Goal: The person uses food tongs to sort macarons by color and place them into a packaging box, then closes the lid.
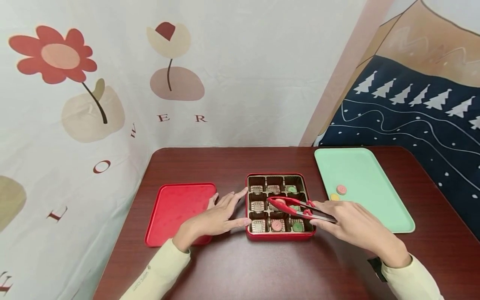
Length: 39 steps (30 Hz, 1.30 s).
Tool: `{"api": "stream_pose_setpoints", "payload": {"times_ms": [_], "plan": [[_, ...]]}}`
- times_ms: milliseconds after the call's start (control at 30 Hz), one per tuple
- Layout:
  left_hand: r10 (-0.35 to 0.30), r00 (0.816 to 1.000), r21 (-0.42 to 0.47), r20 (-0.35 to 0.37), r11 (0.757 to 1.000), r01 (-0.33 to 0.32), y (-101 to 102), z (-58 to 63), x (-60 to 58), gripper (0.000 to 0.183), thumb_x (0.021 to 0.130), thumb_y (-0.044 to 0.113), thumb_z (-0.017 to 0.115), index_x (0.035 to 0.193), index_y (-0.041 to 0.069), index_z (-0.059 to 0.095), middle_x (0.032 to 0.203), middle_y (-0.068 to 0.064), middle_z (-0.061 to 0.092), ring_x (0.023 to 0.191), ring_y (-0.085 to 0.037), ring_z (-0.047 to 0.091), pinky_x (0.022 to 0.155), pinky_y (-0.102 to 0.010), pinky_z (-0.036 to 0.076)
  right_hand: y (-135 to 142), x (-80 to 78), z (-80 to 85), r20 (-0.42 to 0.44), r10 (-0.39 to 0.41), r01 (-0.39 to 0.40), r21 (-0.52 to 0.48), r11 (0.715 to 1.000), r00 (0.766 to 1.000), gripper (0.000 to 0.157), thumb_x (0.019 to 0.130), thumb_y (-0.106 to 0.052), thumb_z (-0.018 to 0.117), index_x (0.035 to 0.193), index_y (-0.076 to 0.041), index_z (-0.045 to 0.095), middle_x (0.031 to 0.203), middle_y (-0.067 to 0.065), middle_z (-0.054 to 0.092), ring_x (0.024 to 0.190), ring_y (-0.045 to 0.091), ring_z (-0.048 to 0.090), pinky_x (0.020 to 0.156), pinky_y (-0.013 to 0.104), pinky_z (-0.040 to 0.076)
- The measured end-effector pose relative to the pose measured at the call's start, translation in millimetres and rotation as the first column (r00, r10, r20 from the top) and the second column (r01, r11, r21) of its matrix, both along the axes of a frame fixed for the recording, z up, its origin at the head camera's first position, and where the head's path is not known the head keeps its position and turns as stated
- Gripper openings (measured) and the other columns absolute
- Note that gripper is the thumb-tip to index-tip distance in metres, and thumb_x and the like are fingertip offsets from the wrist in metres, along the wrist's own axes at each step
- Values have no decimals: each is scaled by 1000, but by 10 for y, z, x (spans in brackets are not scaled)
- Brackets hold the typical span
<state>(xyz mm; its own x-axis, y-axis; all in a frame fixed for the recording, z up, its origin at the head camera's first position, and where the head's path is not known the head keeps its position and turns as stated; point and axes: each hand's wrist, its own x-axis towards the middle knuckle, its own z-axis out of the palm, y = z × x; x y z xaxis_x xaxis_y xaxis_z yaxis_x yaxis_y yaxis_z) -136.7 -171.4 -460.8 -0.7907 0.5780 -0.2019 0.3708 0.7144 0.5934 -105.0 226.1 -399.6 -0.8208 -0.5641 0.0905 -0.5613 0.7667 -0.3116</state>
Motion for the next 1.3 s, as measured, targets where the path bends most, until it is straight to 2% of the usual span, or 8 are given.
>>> {"api": "stream_pose_setpoints", "payload": {"times_ms": [333,600,867,1100,1200,1300], "plan": [[-5,1000,-4,-2,1000,5,0,6,-1,98,105,69,60,177,27,10,176,-10,30,164,-36,21,125,-72,-1,2,5,-23,-1,9,-9,-15,1000,1000,52,95,-37,88,134,-3,78,120,6,79,91,10,74,71,35,61],[-3,1000,-1,4,1000,3,-7,-10,-5,98,105,68,60,177,26,10,176,-12,30,164,-38,21,125,-73,-1,23,24,-69,-1,-14,14,-30,999,1000,54,95,-39,88,134,-3,78,120,5,79,95,13,75,72,35,62],[-6,1000,-2,-1,1000,6,6,-4,-8,98,105,68,60,177,26,9,176,-12,30,164,-37,22,125,-73,-1,68,4,-75,-41,-14,12,-41,999,999,59,91,-40,92,133,-1,77,113,5,80,80,5,68,65,30,58],[-7,1000,4,7,1000,7,15,-2,-15,99,104,69,61,177,27,9,176,-13,29,164,-37,21,125,-72,-2,125,36,-64,-31,-49,48,-39,998,998,65,87,-40,94,137,-2,75,116,5,79,85,14,70,65,32,58],[-4,1000,4,7,1000,4,14,-10,-15,98,104,69,61,177,27,10,176,-13,30,164,-37,21,125,-72,-1,144,52,-51,-9,-78,78,-34,996,997,68,86,-41,95,139,-3,75,106,-1,77,78,10,61,60,29,51],[1,1000,2,5,1000,-1,9,-19,-16,98,105,68,61,177,27,11,176,-13,31,163,-37,22,125,-73,-1,168,64,-45,10,-104,104,-33,994,995,70,86,-43,95,139,-3,74,84,-12,62,70,7,48,55,26,41]]}}
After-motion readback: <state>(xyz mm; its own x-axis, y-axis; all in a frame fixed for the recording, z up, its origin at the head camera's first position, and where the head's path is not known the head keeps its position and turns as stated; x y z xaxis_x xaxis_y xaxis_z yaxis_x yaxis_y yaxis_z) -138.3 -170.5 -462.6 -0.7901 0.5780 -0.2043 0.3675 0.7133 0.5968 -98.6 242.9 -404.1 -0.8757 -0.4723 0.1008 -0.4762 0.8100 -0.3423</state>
